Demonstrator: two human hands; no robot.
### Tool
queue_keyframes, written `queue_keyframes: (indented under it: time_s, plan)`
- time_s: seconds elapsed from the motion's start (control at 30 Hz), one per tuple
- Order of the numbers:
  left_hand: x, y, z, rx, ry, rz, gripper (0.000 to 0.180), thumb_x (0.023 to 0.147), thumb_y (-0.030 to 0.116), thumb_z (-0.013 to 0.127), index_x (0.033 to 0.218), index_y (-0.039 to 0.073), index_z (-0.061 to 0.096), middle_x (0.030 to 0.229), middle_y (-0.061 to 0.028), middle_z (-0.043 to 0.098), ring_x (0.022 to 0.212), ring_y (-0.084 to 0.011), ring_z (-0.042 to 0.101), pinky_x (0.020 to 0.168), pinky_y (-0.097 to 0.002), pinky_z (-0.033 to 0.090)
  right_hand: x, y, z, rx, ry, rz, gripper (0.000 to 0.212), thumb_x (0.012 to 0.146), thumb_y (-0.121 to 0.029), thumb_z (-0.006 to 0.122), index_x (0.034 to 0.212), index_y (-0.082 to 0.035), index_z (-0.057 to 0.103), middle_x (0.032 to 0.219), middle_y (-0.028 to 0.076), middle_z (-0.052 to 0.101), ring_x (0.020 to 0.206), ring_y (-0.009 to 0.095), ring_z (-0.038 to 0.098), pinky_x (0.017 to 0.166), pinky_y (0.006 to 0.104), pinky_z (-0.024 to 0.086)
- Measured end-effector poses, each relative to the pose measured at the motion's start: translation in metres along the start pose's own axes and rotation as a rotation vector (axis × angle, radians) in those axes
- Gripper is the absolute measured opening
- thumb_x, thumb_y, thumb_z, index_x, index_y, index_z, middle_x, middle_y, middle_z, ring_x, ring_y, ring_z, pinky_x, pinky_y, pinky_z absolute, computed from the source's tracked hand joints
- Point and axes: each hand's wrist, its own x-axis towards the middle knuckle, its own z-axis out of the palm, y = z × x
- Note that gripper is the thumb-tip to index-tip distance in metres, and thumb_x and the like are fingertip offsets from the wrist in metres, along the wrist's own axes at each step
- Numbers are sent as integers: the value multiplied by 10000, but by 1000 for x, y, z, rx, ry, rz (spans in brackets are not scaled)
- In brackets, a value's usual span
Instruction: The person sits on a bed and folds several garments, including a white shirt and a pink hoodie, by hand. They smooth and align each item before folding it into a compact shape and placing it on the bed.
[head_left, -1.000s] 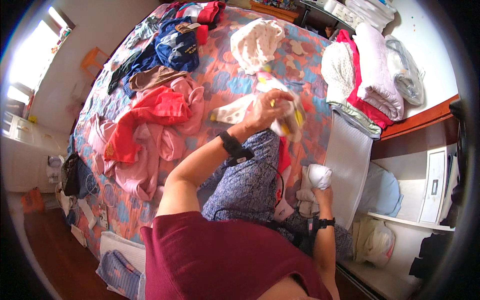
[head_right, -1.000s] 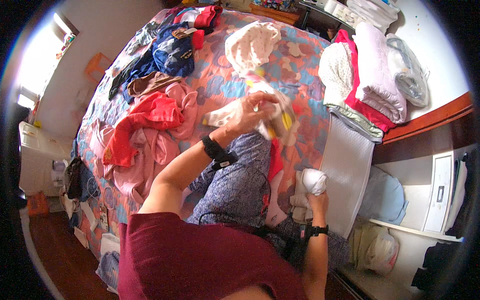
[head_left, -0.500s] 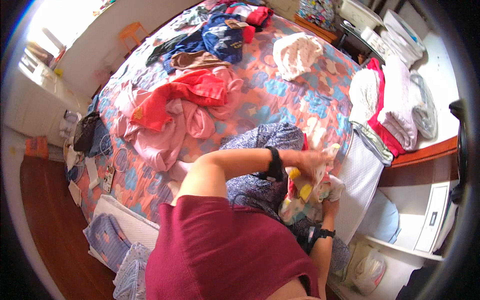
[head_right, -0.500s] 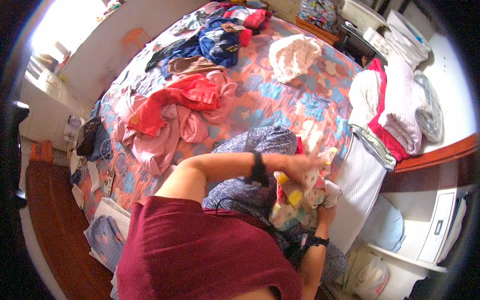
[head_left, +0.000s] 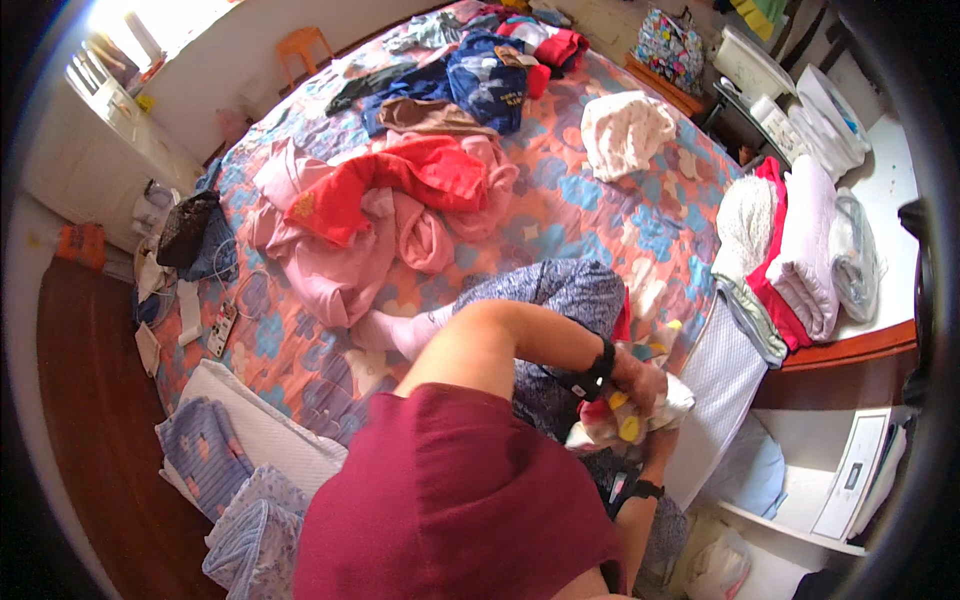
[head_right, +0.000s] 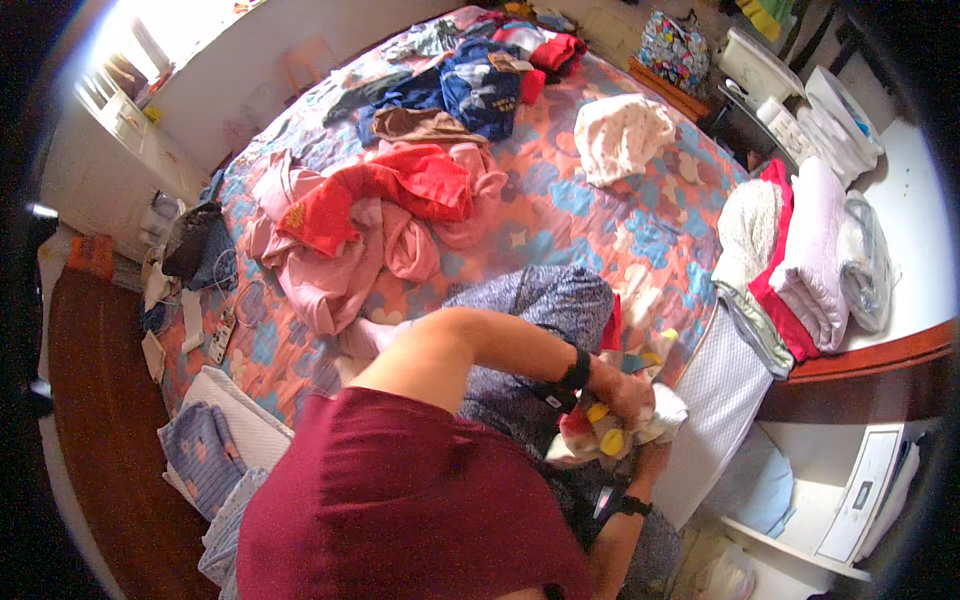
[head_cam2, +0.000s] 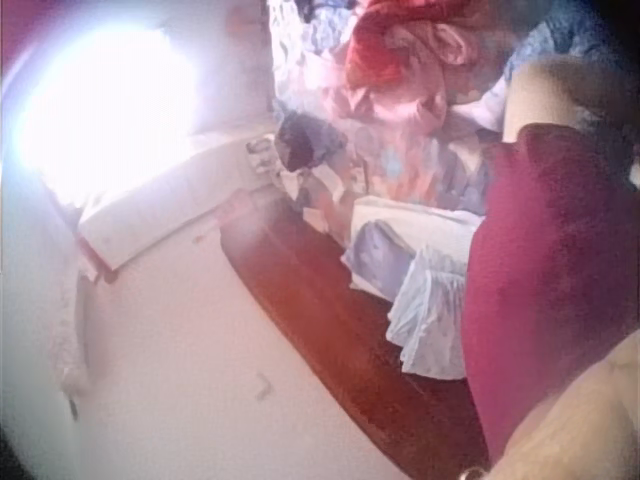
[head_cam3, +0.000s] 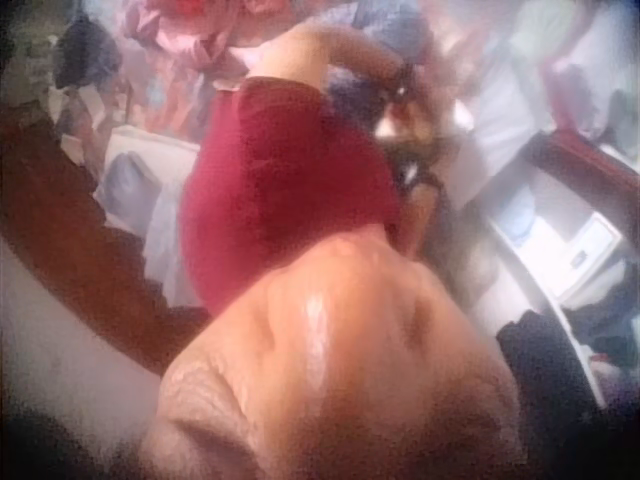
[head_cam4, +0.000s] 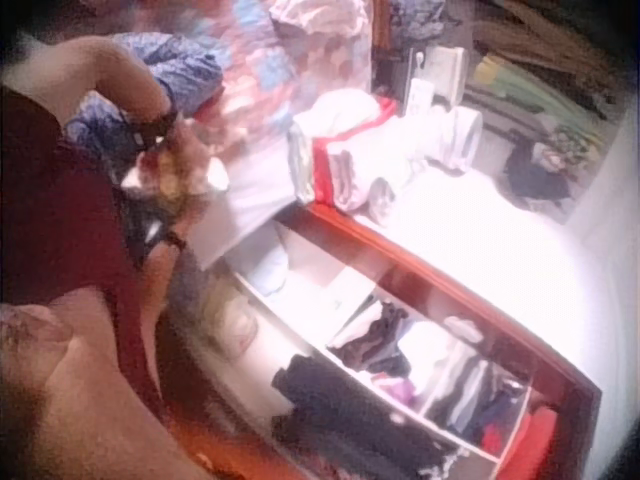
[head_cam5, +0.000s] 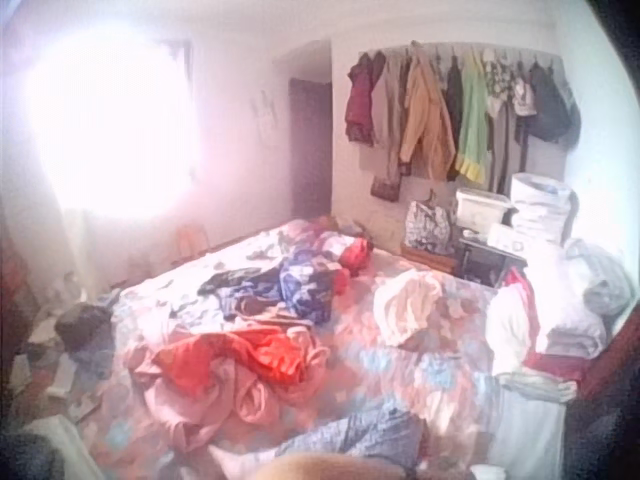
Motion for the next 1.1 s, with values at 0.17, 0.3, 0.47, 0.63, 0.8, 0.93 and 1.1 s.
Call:
queue_keyframes:
  time_s: [0.17,0.3,0.47,0.63,0.8,0.93,1.1]
  plan:
    - [-17,30,-4,-1224,413,-295,352,722,138,785,1039,14,691,935,-83,711,914,-199,683,796,-361,562,-18,-13,-41,447,-243,-302,516,984,-369,593,1369,-39,498,1249,126,614,1092,296,608,987,420,481]
    - [-20,37,-5,-393,1034,-281,569,715,250,840,1194,61,599,1049,-70,674,1049,-206,623,937,-391,494,-48,-59,-57,1150,-322,53,539,987,-355,605,1402,-37,471,1272,122,591,1124,278,587,1009,405,463]
    - [-40,40,-2,-1361,408,-187,738,732,389,896,1282,61,530,1136,-72,670,1064,-186,610,959,-356,488,-84,-134,-67,1358,-393,164,556,987,-339,619,1422,-35,455,1291,116,573,1151,258,568,1028,392,445]
    - [-57,37,7,-1091,655,-548,509,774,320,798,1143,16,620,1035,-117,711,961,-199,675,860,-362,539,-119,-168,-76,1427,-426,376,574,987,-322,633,1443,-32,439,1310,110,556,1178,237,550,1048,379,428]
    - [-56,24,4,-513,482,-510,354,843,356,680,966,25,712,898,-208,708,796,-349,695,709,-455,541,-99,-141,-40,835,-427,176,436,988,-208,636,1356,-7,518,1169,57,605,1043,185,614,920,329,515]
    - [-99,-60,-46,-261,566,-518,293,834,338,684,836,48,726,753,-150,706,680,-348,680,642,-445,535,-75,-102,-9,853,-441,126,426,999,-223,617,1355,-9,523,1170,55,611,1036,183,621,911,327,519]
    - [-278,-189,-103,237,734,-1079,494,807,393,700,1157,47,669,1020,-214,692,1019,-384,635,800,-519,524,-71,-68,11,839,-446,145,417,1012,-243,594,1353,-11,530,1170,53,620,1026,181,629,899,325,524]
